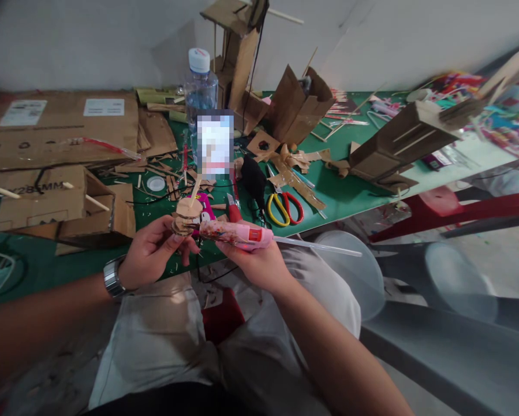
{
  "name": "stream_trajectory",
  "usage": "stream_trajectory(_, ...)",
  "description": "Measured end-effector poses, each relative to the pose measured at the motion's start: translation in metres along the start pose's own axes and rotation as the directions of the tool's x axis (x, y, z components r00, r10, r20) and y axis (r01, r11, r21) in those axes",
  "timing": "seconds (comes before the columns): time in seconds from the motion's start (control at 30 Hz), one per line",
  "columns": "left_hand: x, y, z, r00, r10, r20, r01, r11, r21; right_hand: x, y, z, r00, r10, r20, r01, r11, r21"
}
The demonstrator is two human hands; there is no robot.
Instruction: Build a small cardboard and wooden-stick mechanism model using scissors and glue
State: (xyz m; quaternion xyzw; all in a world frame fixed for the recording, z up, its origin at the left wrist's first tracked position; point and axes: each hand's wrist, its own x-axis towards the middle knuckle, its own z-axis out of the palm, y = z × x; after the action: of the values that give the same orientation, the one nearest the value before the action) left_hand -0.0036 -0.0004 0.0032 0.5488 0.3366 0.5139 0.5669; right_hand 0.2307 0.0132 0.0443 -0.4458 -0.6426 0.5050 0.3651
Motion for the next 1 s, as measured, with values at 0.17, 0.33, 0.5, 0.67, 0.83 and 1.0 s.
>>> stream_trajectory(0.17,0.0004,0.0005,-0.0005,1.000,0.020,0.001,-0.020,0.999,0.026,-0.0002,0.0009,-0.0005,1.000,-0.004,-0.003,0.004,1.000,-0.007)
stream_trajectory(0.33,0.0006,0.0007,-0.0005,1.000,0.013,0.004,-0.013,1.000,0.012,-0.0002,-0.0009,-0.0002,1.000,0.013,-0.007,-0.013,1.000,-0.002)
stream_trajectory(0.5,0.0004,-0.0011,-0.0011,1.000,0.017,0.004,-0.017,1.000,0.005,0.0001,-0.0031,0.0002,0.999,0.033,-0.005,-0.033,0.999,-0.015)
stream_trajectory(0.67,0.0007,-0.0019,-0.0021,0.999,0.025,0.022,-0.025,1.000,-0.001,0.0005,-0.0033,0.0000,1.000,0.020,0.003,-0.020,0.999,-0.027)
stream_trajectory(0.83,0.0005,-0.0026,-0.0033,0.999,0.038,0.032,-0.038,0.999,0.005,0.0004,-0.0034,-0.0004,1.000,0.009,-0.001,-0.009,1.000,-0.028)
stream_trajectory(1.0,0.0004,-0.0029,-0.0033,0.999,0.047,0.024,-0.047,0.999,0.017,-0.0003,-0.0033,-0.0009,1.000,0.020,-0.001,-0.020,0.999,-0.035)
